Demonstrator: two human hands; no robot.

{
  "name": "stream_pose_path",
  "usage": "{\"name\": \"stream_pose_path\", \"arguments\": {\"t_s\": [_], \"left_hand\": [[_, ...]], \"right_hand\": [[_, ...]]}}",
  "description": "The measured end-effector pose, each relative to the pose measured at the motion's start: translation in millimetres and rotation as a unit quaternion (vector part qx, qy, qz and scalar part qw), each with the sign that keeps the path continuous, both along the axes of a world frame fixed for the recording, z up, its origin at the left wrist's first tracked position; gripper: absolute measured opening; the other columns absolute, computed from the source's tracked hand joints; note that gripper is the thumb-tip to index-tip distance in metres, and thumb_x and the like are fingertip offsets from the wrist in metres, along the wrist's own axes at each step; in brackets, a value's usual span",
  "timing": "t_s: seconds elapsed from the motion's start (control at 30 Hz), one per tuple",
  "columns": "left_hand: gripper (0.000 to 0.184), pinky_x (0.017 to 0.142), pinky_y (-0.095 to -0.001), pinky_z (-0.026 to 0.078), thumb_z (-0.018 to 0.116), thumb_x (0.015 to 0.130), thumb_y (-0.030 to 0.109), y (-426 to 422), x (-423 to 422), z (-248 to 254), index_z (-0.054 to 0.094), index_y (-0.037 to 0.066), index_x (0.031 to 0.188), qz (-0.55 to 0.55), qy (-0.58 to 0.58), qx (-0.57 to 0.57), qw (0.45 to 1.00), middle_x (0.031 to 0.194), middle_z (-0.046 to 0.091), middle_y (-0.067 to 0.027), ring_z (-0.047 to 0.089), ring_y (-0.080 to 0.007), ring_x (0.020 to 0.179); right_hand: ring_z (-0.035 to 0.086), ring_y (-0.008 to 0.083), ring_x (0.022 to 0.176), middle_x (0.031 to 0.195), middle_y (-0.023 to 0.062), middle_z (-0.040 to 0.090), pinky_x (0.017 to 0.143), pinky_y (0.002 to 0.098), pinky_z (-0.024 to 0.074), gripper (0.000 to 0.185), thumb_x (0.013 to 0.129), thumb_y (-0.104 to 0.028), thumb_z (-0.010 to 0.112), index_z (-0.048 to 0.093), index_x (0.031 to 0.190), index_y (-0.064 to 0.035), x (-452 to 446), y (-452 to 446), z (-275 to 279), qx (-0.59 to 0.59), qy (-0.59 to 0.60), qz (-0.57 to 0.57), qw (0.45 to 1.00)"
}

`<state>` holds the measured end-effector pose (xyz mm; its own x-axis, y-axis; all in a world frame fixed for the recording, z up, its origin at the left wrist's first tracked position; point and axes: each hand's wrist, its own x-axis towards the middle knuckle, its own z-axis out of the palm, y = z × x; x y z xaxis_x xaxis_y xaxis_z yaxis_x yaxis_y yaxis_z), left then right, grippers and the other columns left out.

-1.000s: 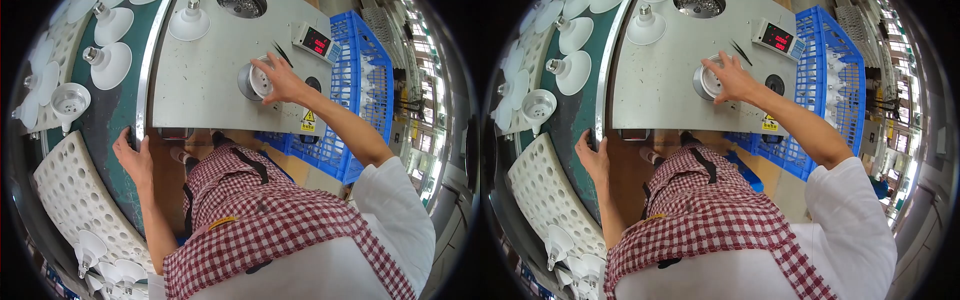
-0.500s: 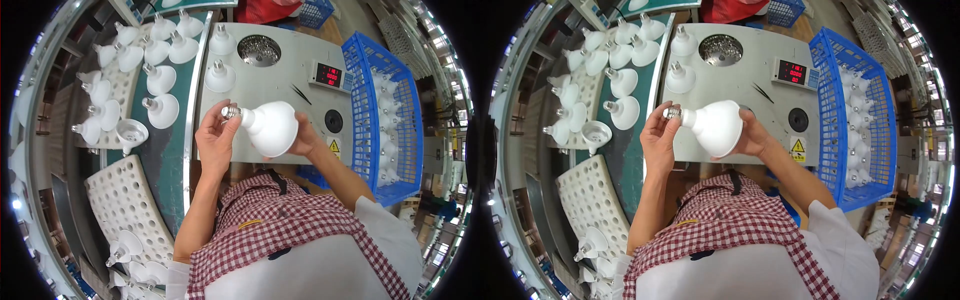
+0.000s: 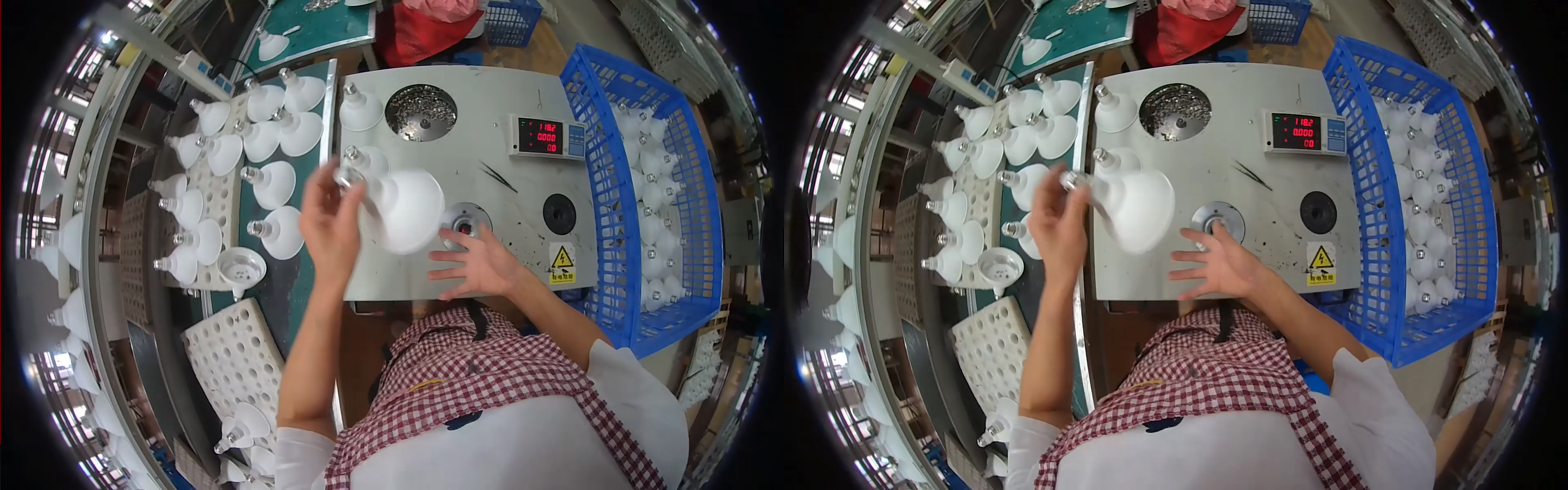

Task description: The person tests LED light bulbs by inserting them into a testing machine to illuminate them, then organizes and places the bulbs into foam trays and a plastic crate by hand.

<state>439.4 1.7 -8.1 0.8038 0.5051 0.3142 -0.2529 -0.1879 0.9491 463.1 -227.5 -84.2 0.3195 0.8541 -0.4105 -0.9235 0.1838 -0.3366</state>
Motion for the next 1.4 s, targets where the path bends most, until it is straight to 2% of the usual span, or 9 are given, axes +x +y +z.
{"name": "stream_pose_path", "arguments": {"t_s": [0.2,0.4,0.57,0.77,0.87,1.0,1.2,1.37,1.4], "left_hand": [[0.038,0.071,-0.0275,0.045,0.061,0.076,0.013,53.2,147.5,28.9,0.051,-0.003,0.109,0.1,-0.082,0.222,0.966,0.093,0.058,-0.0146,0.056,-0.0185,0.081],[0.041,0.075,-0.0338,0.044,0.063,0.073,0.017,66.0,305.2,-61.4,0.049,-0.003,0.107,0.105,0.029,0.276,0.955,0.092,0.059,-0.0201,0.059,-0.0294,0.083],[0.043,0.077,-0.0365,0.044,0.064,0.071,0.015,68.3,353.4,-125.4,0.048,-0.002,0.107,0.131,0.084,0.304,0.94,0.095,0.058,-0.0206,0.058,-0.032,0.086],[0.056,0.075,-0.0381,0.043,0.068,0.066,0.014,61.5,356.7,-129.3,0.042,-0.002,0.113,0.081,0.129,0.344,0.926,0.097,0.055,-0.0209,0.054,-0.0343,0.089],[0.06,0.075,-0.0367,0.045,0.069,0.065,0.012,55.6,310.8,-109.4,0.04,-0.002,0.115,0.035,0.099,0.376,0.921,0.101,0.051,-0.021,0.052,-0.0325,0.095],[0.043,0.078,-0.0333,0.049,0.062,0.072,0.002,33.8,162.5,-64.3,0.044,-0.001,0.112,-0.086,0.082,0.244,0.963,0.104,0.049,-0.0154,0.052,-0.0254,0.097],[0.021,0.067,-0.0274,0.046,0.059,0.073,0.003,54.3,-63.0,-44.0,0.057,0.002,0.093,0.206,0.224,0.196,0.932,0.092,0.056,-0.0114,0.057,-0.0192,0.071],[0.027,0.076,-0.0316,0.042,0.061,0.072,0.006,68.1,-242.5,-17.2,0.055,0.002,0.099,0.487,0.301,0.235,0.786,0.095,0.055,-0.0121,0.052,-0.0235,0.087],[0.031,0.08,-0.0342,0.039,0.062,0.071,0.007,70.0,-279.8,-16.5,0.053,0.002,0.101,0.547,0.324,0.301,0.71,0.097,0.053,-0.0137,0.049,-0.027,0.091]], "right_hand": [[0.04,0.0356,0.111,0.125,0.0167,0.034,0.082,0.0541,0.0405,0.075,0.077,-0.057,0.047,0.025,0.132,-0.0108,-4.1,-54.3,-21.5,-0.022,-0.019,-0.079,0.996],[0.048,0.0314,0.102,0.113,0.014,0.047,0.08,0.0507,0.0425,0.064,0.078,-0.046,0.054,0.034,0.126,-0.0096,-15.5,-112.0,-49.7,-0.081,0.04,-0.193,0.977],[0.049,0.0291,0.099,0.111,0.0142,0.048,0.077,0.0486,0.0434,0.06,0.079,-0.043,0.054,0.036,0.124,-0.0071,-22.8,-142.5,-54.7,-0.107,0.088,-0.264,0.954],[0.05,0.0265,0.095,0.108,0.0127,0.049,0.075,0.0459,0.0441,0.054,0.081,-0.041,0.052,0.039,0.12,-0.0063,-2.0,-141.6,-47.2,-0.131,0.056,-0.273,0.951],[0.051,0.0253,0.093,0.106,0.0118,0.051,0.074,0.0442,0.0445,0.05,0.083,-0.037,0.052,0.04,0.12,-0.0059,19.9,-129.2,-37.1,-0.123,0.027,-0.253,0.959],[0.053,0.0234,0.089,0.101,0.0107,0.054,0.074,0.0424,0.045,0.043,0.084,-0.027,0.052,0.04,0.119,-0.0045,48.4,-99.0,-29.3,-0.094,-0.019,-0.198,0.976],[0.054,0.0199,0.084,0.097,0.0094,0.055,0.072,0.0347,0.0466,0.039,0.084,-0.026,0.052,0.043,0.115,-0.0034,77.4,-18.8,-20.5,-0.072,-0.126,-0.046,0.988],[0.055,0.0174,0.079,0.092,0.0084,0.055,0.067,0.0306,0.0473,0.036,0.084,-0.024,0.051,0.045,0.112,-0.0027,52.1,56.3,-21.1,-0.096,-0.129,0.092,0.983],[0.055,0.0169,0.078,0.091,0.008,0.055,0.065,0.0301,0.0474,0.035,0.084,-0.024,0.051,0.045,0.112,-0.0025,41.7,71.6,-18.1,-0.109,-0.131,0.109,0.979]]}}
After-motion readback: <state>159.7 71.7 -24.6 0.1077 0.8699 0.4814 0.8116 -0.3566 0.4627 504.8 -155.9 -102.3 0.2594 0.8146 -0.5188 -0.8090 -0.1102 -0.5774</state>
